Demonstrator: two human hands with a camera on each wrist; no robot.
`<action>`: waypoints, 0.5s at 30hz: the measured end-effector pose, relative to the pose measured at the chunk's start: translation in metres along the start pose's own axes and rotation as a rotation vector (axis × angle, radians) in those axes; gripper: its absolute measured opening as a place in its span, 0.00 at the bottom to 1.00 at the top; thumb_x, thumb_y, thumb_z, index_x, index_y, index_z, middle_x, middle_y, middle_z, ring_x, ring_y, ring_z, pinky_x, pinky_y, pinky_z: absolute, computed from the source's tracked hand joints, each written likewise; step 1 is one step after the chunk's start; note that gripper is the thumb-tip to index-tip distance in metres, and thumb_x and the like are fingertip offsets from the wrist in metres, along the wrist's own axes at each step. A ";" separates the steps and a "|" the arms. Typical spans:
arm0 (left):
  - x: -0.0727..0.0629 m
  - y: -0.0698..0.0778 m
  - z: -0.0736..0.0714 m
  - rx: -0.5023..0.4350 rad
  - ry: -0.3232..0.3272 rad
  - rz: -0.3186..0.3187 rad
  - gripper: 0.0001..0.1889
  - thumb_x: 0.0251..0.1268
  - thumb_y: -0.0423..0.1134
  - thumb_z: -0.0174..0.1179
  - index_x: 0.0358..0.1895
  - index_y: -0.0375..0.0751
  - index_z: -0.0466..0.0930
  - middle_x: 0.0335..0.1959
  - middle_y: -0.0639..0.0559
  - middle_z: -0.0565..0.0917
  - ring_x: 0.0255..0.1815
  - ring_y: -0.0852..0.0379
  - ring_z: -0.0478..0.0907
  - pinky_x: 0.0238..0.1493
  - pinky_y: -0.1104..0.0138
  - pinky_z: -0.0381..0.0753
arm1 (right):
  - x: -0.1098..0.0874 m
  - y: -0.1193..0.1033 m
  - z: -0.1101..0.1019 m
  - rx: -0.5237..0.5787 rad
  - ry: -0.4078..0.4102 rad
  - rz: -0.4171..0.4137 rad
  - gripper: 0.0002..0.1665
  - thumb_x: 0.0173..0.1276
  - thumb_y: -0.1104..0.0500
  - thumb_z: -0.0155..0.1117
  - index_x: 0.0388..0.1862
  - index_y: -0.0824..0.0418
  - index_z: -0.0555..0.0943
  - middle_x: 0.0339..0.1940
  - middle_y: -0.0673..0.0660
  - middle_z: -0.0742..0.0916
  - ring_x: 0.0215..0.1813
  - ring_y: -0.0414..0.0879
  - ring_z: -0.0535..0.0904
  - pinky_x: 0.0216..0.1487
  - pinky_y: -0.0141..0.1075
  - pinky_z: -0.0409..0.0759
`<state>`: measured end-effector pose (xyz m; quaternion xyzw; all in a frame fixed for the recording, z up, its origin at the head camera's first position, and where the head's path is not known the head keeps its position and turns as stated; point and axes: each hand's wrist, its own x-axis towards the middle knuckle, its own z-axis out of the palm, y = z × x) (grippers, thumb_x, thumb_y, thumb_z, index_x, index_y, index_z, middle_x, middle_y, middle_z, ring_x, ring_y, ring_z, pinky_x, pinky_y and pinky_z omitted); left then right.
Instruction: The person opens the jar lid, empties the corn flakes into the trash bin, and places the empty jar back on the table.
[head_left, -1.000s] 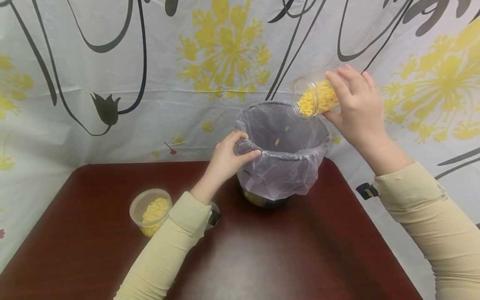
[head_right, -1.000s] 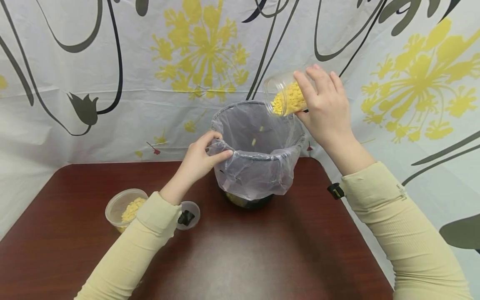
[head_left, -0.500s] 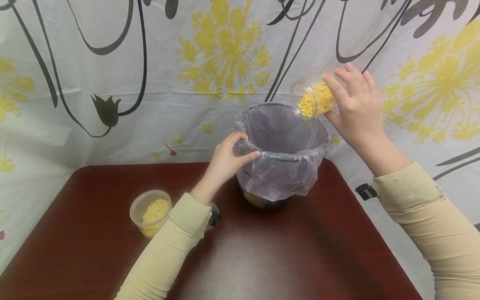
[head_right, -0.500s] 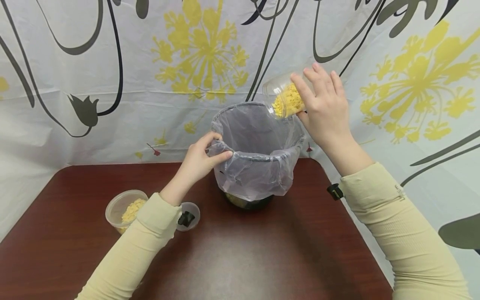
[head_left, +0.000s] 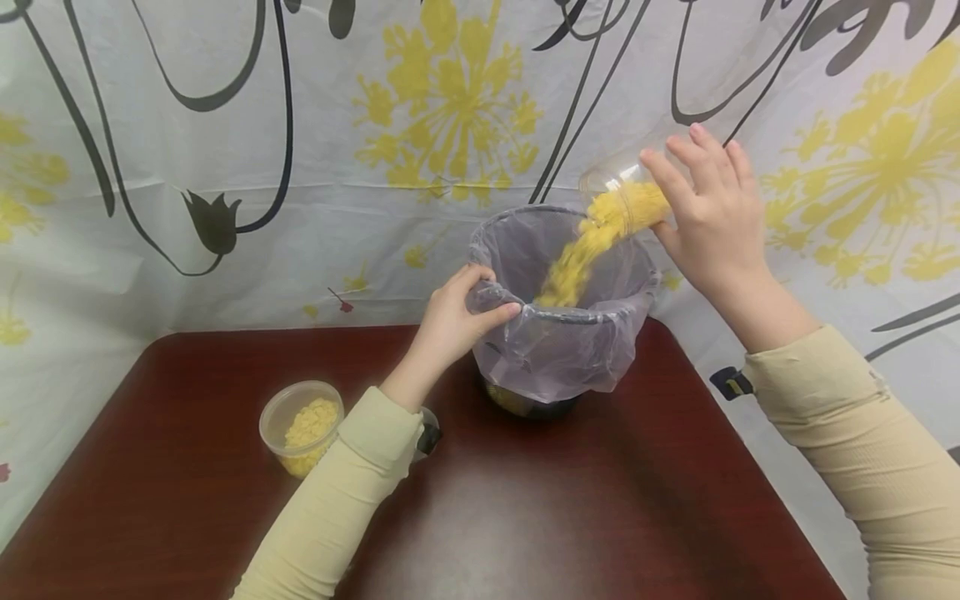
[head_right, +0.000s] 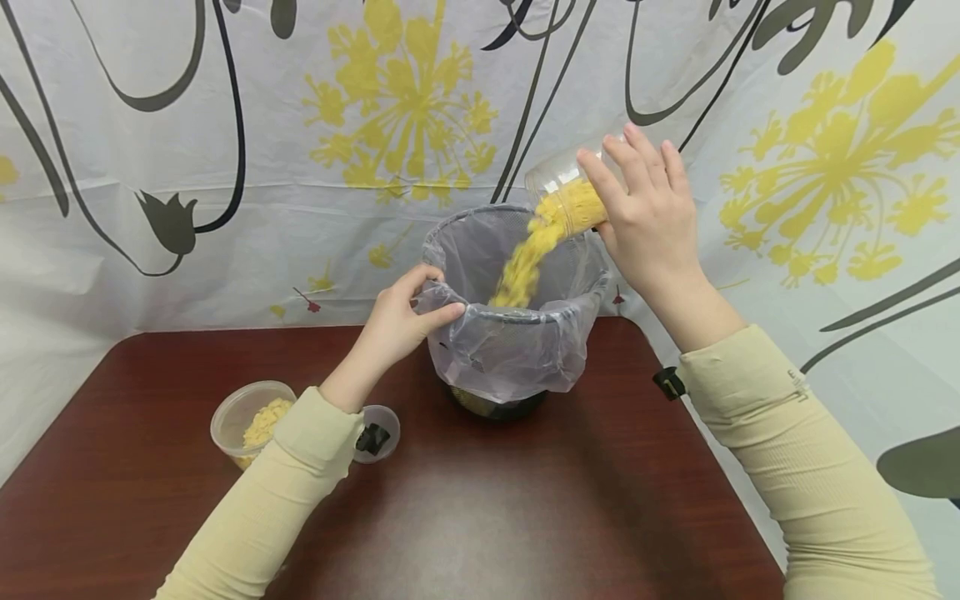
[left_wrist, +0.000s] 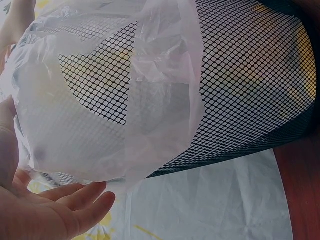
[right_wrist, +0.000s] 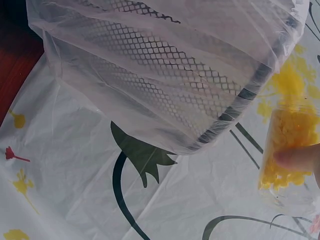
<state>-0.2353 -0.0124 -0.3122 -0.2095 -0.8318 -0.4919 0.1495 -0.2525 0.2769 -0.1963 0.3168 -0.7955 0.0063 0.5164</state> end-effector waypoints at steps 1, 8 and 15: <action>0.000 0.000 0.000 0.001 0.001 0.000 0.21 0.53 0.52 0.70 0.45 0.46 0.74 0.43 0.54 0.75 0.48 0.52 0.73 0.52 0.56 0.71 | 0.000 0.000 0.000 0.000 0.000 0.000 0.44 0.41 0.73 0.73 0.62 0.58 0.74 0.60 0.64 0.76 0.71 0.55 0.62 0.68 0.54 0.54; -0.001 0.000 0.000 0.000 0.002 -0.001 0.21 0.53 0.52 0.70 0.44 0.46 0.74 0.43 0.54 0.75 0.49 0.52 0.73 0.52 0.56 0.71 | 0.001 0.000 0.001 -0.012 0.016 -0.015 0.40 0.44 0.75 0.67 0.61 0.58 0.75 0.59 0.63 0.76 0.70 0.55 0.63 0.68 0.54 0.54; 0.000 0.000 0.000 0.004 0.000 -0.004 0.22 0.53 0.52 0.70 0.45 0.46 0.74 0.43 0.54 0.75 0.49 0.52 0.73 0.52 0.56 0.70 | 0.001 0.001 0.001 -0.016 0.033 -0.023 0.35 0.51 0.76 0.57 0.60 0.57 0.76 0.60 0.62 0.77 0.69 0.54 0.64 0.68 0.54 0.54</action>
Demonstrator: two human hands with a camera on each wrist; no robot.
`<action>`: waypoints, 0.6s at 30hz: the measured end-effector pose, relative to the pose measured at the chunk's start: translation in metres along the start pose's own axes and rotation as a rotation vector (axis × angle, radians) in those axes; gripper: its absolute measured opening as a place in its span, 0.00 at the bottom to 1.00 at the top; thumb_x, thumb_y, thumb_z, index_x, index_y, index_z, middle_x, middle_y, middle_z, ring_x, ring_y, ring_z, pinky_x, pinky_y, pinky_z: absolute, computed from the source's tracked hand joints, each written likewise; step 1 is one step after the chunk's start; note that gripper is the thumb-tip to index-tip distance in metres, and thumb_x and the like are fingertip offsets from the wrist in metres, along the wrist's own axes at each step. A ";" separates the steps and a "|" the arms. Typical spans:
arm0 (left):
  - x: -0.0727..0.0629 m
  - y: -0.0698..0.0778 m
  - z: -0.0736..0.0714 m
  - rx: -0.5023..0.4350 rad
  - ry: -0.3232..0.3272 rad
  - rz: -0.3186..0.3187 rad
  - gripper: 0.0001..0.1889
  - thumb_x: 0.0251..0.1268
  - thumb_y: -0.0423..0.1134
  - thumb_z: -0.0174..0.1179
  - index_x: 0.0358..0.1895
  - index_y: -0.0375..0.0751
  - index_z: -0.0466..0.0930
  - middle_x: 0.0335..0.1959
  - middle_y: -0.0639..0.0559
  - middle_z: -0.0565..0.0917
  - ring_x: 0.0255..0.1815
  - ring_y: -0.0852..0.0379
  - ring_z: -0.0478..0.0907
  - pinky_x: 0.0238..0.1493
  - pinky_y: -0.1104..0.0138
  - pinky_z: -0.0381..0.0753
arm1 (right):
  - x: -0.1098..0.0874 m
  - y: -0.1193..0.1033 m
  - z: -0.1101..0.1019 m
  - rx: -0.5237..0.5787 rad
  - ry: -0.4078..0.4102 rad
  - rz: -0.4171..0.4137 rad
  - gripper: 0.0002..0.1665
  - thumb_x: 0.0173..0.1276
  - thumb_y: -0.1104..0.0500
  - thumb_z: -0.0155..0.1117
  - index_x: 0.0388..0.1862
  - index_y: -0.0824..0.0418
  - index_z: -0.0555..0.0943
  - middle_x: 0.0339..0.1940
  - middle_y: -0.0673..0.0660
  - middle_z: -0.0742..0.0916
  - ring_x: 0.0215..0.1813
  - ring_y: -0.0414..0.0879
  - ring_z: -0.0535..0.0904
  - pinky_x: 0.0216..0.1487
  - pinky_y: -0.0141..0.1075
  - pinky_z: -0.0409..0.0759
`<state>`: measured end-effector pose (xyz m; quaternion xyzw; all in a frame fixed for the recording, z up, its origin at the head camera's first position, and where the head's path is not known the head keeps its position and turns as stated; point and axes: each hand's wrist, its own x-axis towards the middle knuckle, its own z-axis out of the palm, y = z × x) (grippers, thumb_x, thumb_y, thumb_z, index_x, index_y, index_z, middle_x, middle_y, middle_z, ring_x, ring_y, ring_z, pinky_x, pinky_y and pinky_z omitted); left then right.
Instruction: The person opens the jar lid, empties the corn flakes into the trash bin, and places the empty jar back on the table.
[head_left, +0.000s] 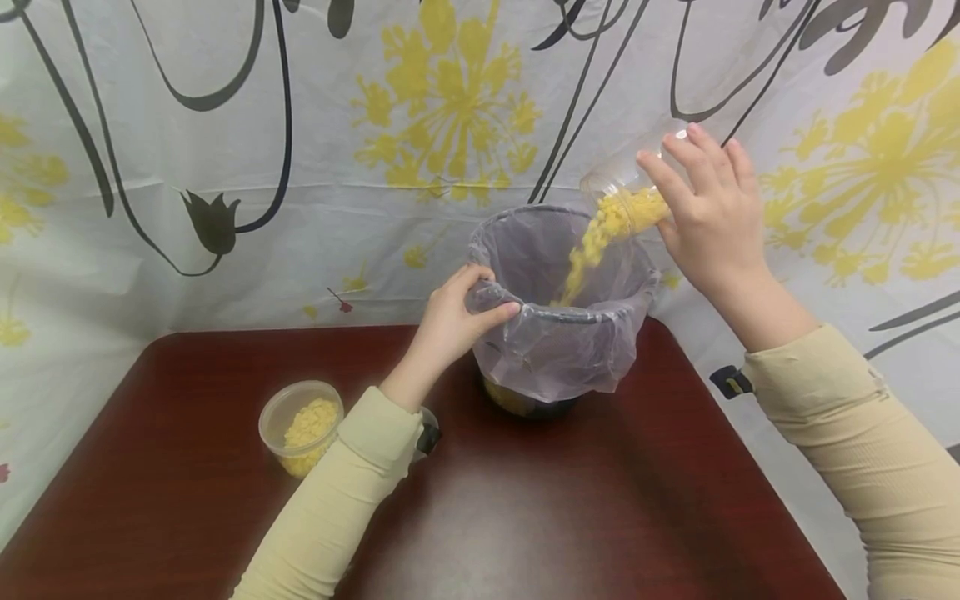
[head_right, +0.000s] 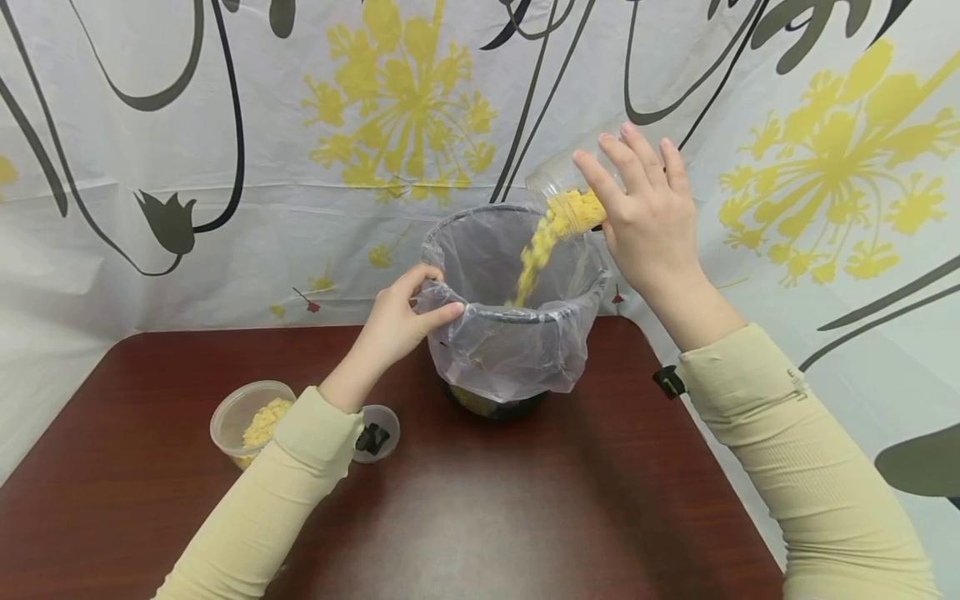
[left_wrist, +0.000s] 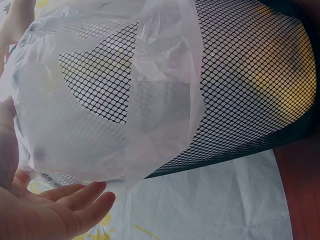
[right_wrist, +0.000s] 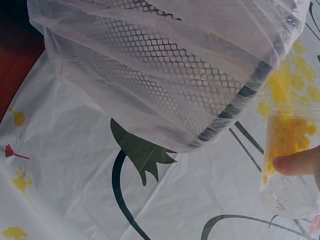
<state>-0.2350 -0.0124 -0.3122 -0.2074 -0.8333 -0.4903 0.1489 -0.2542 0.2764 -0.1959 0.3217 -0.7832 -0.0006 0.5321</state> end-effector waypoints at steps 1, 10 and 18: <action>0.000 0.000 0.000 0.000 0.000 -0.001 0.22 0.53 0.52 0.70 0.45 0.46 0.74 0.44 0.54 0.75 0.49 0.52 0.73 0.53 0.56 0.70 | 0.000 0.000 0.000 0.000 0.000 0.000 0.35 0.51 0.76 0.56 0.60 0.57 0.76 0.60 0.62 0.77 0.69 0.54 0.64 0.68 0.54 0.54; 0.000 0.001 -0.001 -0.011 0.000 -0.003 0.22 0.53 0.52 0.70 0.45 0.46 0.74 0.44 0.53 0.75 0.50 0.51 0.72 0.53 0.56 0.70 | 0.001 -0.001 -0.001 -0.008 -0.005 -0.005 0.35 0.53 0.76 0.58 0.61 0.56 0.76 0.61 0.61 0.77 0.69 0.54 0.65 0.68 0.53 0.54; 0.000 0.001 0.000 -0.005 -0.006 -0.012 0.21 0.53 0.52 0.70 0.45 0.47 0.74 0.45 0.53 0.75 0.51 0.51 0.72 0.54 0.56 0.70 | 0.001 -0.003 -0.001 -0.017 0.002 -0.018 0.35 0.53 0.77 0.60 0.60 0.55 0.76 0.61 0.60 0.77 0.69 0.53 0.65 0.68 0.53 0.54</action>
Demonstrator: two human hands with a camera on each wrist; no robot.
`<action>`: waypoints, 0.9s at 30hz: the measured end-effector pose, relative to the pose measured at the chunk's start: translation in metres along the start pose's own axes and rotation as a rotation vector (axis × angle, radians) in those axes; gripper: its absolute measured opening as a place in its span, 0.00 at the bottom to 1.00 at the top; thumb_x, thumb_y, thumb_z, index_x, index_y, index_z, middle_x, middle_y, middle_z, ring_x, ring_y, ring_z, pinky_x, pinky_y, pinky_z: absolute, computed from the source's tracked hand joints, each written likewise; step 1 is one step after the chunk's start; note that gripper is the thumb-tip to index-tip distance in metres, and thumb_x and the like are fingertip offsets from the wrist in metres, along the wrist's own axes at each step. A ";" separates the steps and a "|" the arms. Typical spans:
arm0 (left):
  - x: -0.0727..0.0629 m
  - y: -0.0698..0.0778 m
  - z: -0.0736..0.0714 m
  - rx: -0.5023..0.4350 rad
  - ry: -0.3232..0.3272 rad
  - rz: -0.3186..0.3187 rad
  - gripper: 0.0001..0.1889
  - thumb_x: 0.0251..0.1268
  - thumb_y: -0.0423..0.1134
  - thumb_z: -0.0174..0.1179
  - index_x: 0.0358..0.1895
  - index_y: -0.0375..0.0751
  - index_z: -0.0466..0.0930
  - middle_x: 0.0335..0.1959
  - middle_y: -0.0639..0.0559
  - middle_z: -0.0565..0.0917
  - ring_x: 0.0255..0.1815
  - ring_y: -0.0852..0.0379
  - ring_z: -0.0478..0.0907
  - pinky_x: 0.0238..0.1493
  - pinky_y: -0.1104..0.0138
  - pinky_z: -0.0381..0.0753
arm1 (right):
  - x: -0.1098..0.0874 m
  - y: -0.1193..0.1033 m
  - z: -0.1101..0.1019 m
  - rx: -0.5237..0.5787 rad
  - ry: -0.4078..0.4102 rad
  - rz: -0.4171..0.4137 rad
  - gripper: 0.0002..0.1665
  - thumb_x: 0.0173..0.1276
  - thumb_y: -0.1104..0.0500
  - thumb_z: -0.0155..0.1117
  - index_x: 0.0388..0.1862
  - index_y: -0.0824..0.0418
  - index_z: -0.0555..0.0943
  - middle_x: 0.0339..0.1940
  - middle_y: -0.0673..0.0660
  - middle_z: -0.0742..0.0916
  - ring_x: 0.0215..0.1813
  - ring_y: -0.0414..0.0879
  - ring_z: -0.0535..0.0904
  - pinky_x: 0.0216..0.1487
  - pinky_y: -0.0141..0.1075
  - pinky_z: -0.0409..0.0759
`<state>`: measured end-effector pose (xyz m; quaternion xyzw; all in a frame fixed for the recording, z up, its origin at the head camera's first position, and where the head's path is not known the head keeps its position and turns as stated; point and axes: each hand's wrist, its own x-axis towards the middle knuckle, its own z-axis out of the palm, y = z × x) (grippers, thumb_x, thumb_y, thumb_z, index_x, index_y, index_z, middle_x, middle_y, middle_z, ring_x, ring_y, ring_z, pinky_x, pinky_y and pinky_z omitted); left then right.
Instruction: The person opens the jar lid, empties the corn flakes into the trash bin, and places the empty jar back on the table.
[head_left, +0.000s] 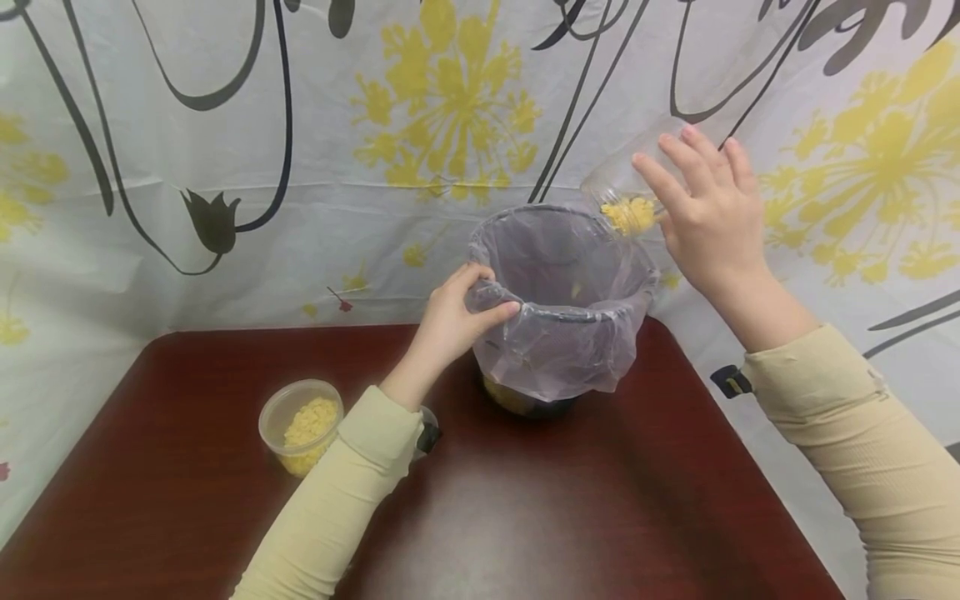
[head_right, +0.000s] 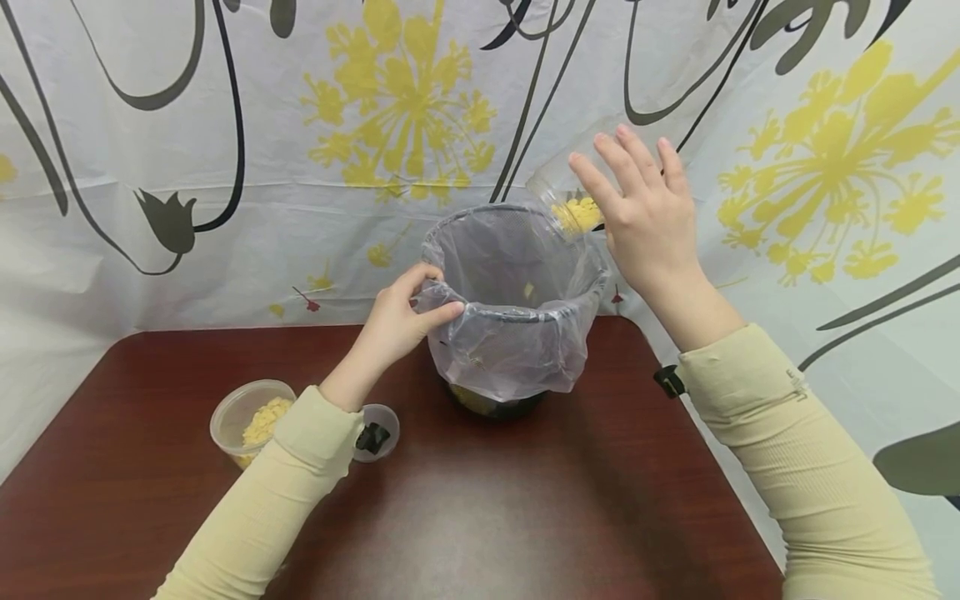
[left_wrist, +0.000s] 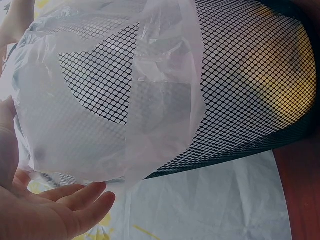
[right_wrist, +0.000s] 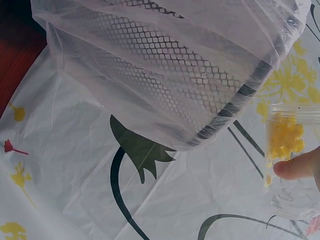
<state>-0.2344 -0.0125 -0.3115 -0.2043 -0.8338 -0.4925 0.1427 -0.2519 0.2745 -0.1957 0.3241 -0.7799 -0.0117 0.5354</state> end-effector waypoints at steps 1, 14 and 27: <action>0.000 0.000 0.000 -0.002 -0.001 -0.001 0.21 0.53 0.52 0.70 0.45 0.47 0.74 0.45 0.53 0.75 0.51 0.51 0.72 0.54 0.56 0.70 | 0.000 0.000 0.000 -0.004 -0.002 -0.004 0.35 0.52 0.77 0.61 0.60 0.55 0.76 0.61 0.60 0.77 0.69 0.53 0.65 0.68 0.52 0.54; -0.001 0.000 0.000 -0.011 0.006 0.002 0.22 0.53 0.51 0.70 0.46 0.46 0.74 0.45 0.53 0.76 0.52 0.52 0.72 0.54 0.56 0.70 | 0.002 -0.001 0.000 -0.018 0.019 -0.052 0.31 0.60 0.76 0.54 0.59 0.53 0.77 0.61 0.58 0.78 0.69 0.50 0.65 0.69 0.51 0.54; -0.001 0.000 0.001 -0.013 0.011 0.008 0.22 0.53 0.51 0.71 0.46 0.46 0.74 0.45 0.54 0.76 0.51 0.52 0.72 0.54 0.56 0.70 | 0.001 -0.004 0.004 -0.056 0.059 -0.080 0.27 0.69 0.74 0.45 0.56 0.51 0.78 0.60 0.55 0.79 0.68 0.48 0.67 0.67 0.52 0.58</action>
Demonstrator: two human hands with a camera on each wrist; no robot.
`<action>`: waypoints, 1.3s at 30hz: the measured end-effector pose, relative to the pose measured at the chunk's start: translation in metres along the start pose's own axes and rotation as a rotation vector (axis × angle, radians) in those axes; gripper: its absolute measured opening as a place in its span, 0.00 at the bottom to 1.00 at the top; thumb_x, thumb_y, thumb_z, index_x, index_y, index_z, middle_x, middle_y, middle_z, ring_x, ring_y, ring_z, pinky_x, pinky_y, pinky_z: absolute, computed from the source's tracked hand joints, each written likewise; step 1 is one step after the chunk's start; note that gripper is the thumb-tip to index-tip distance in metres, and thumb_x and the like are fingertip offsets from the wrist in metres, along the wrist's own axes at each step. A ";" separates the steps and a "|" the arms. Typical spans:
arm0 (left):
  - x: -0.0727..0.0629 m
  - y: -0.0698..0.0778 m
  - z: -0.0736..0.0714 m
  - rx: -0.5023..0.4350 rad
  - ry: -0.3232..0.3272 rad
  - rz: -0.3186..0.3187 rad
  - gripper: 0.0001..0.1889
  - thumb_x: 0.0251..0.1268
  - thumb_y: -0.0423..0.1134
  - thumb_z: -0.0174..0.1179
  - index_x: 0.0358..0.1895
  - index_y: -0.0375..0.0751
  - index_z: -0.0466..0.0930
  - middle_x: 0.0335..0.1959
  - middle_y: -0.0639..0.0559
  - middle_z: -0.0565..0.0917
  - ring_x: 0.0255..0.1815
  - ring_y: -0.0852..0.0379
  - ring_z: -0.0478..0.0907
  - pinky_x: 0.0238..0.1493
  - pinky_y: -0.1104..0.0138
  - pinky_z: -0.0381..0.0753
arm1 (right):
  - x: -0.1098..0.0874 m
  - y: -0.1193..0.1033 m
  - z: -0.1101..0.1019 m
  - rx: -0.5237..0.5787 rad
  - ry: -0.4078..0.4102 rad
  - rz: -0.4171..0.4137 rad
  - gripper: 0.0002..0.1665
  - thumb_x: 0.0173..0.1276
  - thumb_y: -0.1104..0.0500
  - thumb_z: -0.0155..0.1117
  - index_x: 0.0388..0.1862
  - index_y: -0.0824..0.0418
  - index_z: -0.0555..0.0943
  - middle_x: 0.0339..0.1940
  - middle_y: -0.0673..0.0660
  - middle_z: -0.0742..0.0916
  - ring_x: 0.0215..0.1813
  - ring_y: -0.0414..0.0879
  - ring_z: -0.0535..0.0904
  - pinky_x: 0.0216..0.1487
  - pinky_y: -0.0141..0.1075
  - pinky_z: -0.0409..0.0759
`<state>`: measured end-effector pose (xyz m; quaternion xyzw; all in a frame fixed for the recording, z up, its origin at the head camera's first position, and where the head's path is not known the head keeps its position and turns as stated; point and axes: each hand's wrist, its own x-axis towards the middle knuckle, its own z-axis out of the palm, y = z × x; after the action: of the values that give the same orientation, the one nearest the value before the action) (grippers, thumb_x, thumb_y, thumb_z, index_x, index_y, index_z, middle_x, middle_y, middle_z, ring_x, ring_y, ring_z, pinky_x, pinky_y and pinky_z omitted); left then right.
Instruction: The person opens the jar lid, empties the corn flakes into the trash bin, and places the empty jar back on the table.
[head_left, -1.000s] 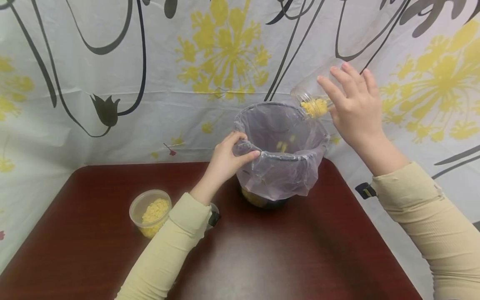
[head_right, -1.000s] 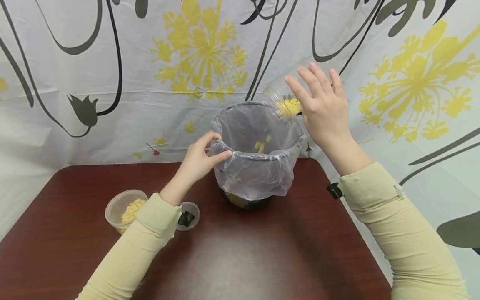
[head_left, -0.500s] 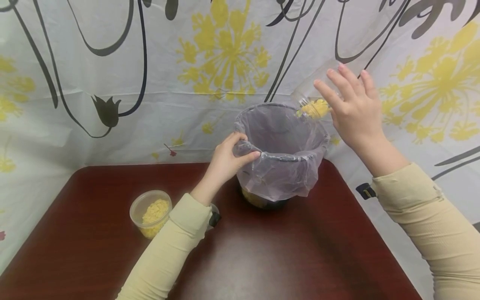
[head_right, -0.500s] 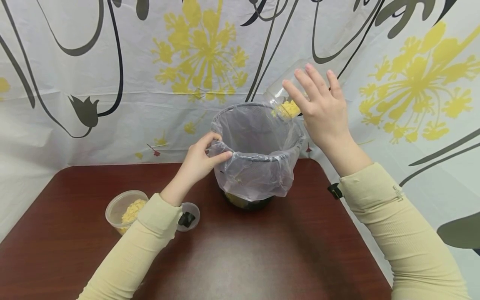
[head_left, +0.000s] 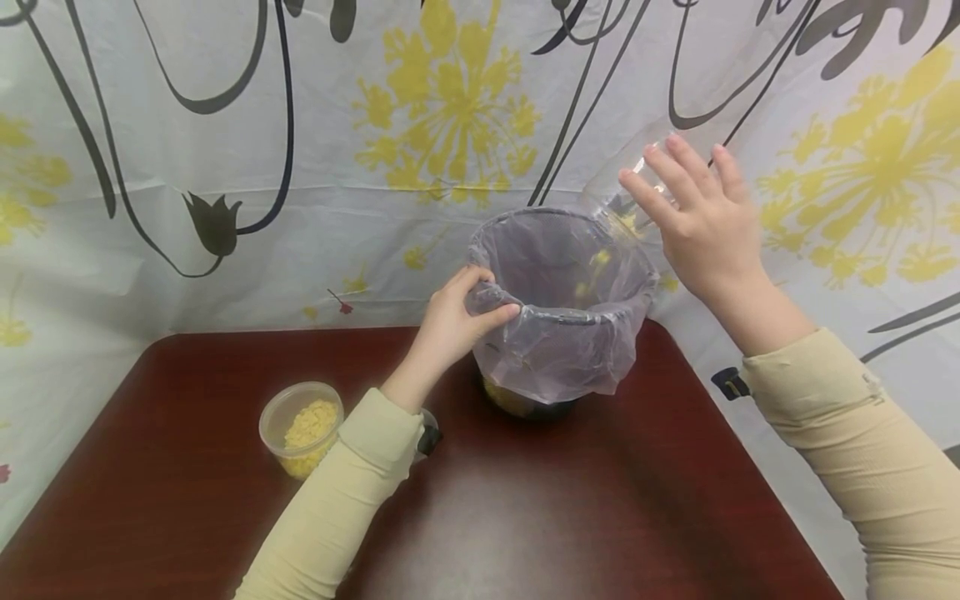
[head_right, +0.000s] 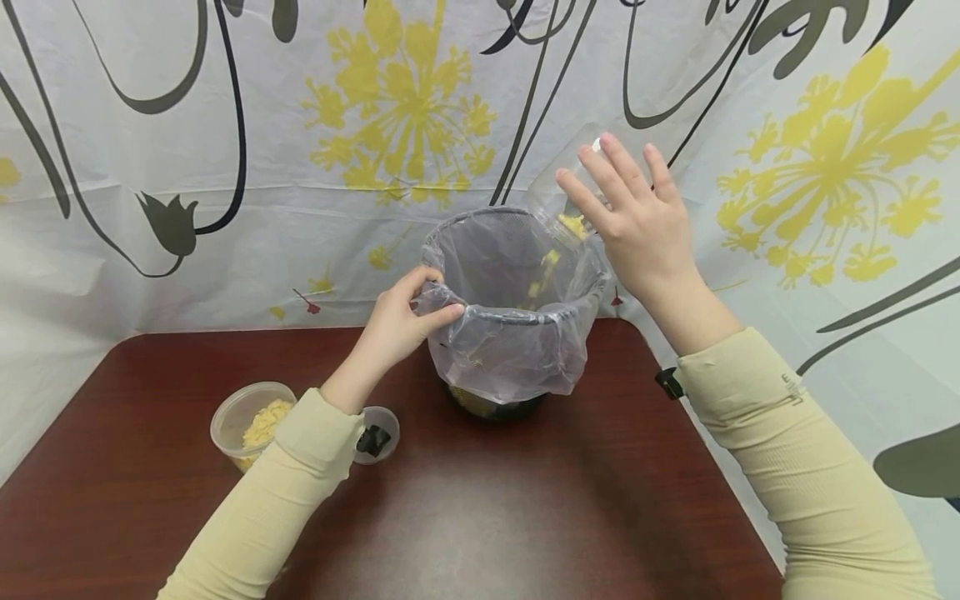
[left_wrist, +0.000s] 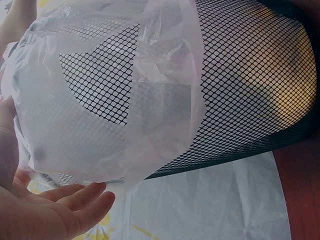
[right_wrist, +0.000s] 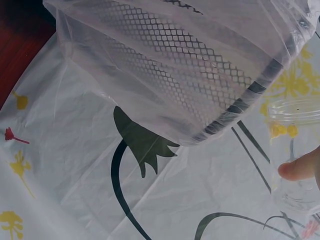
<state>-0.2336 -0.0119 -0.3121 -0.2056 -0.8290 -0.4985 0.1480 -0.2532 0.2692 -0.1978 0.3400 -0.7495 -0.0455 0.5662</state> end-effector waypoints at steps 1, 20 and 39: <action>0.000 0.000 0.000 -0.001 -0.001 -0.001 0.22 0.53 0.51 0.71 0.46 0.46 0.74 0.45 0.54 0.76 0.51 0.52 0.72 0.54 0.56 0.70 | 0.000 0.000 0.000 -0.003 -0.002 -0.004 0.27 0.69 0.75 0.45 0.56 0.50 0.78 0.60 0.55 0.79 0.68 0.48 0.67 0.67 0.51 0.58; 0.000 0.000 0.000 -0.014 -0.005 -0.011 0.21 0.53 0.51 0.70 0.45 0.47 0.74 0.45 0.54 0.75 0.52 0.52 0.72 0.55 0.56 0.69 | 0.001 -0.004 -0.001 -0.025 0.006 -0.092 0.28 0.69 0.75 0.47 0.58 0.49 0.77 0.62 0.52 0.78 0.68 0.47 0.67 0.68 0.49 0.57; 0.000 0.001 0.000 -0.001 0.001 -0.013 0.21 0.53 0.51 0.71 0.45 0.47 0.74 0.45 0.54 0.76 0.51 0.52 0.72 0.55 0.56 0.70 | -0.001 -0.003 0.001 -0.034 -0.007 -0.176 0.31 0.66 0.78 0.49 0.58 0.48 0.77 0.61 0.51 0.79 0.67 0.47 0.68 0.67 0.49 0.60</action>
<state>-0.2332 -0.0116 -0.3113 -0.2000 -0.8301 -0.4999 0.1452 -0.2525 0.2669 -0.2003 0.3946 -0.7179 -0.1088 0.5631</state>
